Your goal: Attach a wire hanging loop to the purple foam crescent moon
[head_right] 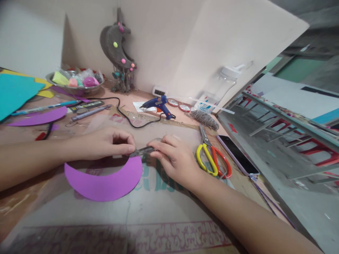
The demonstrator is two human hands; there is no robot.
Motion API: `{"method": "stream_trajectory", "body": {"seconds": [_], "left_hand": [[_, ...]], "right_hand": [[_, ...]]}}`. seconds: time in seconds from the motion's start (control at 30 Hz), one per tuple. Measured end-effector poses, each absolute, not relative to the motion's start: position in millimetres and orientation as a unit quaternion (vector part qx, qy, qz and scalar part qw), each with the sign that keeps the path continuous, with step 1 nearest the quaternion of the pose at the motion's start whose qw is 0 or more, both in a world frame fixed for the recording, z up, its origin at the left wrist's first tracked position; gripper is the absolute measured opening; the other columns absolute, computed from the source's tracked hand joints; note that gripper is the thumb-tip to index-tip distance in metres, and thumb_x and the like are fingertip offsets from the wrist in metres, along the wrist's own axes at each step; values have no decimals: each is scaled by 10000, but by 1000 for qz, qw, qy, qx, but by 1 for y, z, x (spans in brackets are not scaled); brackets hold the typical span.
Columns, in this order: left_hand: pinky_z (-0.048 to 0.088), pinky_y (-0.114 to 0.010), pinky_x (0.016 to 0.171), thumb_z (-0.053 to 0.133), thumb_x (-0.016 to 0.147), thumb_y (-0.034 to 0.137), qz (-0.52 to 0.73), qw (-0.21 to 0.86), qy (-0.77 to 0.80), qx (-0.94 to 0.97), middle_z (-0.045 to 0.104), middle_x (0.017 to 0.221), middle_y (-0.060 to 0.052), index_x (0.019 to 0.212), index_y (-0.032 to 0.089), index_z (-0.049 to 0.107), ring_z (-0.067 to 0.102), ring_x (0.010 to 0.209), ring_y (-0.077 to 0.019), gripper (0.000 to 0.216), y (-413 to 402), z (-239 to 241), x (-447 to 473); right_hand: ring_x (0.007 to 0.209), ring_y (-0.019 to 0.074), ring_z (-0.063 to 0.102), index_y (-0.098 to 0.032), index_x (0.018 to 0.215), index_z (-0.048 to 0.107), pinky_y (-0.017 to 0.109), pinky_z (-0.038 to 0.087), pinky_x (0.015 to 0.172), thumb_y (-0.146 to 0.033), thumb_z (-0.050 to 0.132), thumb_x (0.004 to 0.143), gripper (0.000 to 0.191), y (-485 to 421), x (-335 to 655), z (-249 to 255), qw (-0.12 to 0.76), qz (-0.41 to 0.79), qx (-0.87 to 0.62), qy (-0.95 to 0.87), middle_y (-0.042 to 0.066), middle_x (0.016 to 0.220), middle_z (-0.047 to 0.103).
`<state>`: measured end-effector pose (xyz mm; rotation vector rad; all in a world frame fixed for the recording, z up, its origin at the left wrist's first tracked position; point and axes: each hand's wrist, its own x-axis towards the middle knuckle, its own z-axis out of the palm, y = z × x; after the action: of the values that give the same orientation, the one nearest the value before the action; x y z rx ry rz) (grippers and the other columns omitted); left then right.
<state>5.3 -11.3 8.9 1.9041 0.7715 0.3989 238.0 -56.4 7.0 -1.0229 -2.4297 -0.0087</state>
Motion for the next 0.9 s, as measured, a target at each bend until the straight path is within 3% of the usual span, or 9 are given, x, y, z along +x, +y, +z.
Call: {"method": "stream_trajectory", "body": {"seconds": [0.9], "left_hand": [[376, -182, 544, 516, 814, 349, 156, 487, 310, 801, 569, 653, 30, 790, 160, 629, 493, 582, -87, 222, -11, 7, 4]], "right_hand": [[709, 157, 504, -152, 1065, 636, 305, 411, 655, -231, 518, 885, 229, -54, 237, 5, 245, -1, -350, -904, 39, 749, 538]]}}
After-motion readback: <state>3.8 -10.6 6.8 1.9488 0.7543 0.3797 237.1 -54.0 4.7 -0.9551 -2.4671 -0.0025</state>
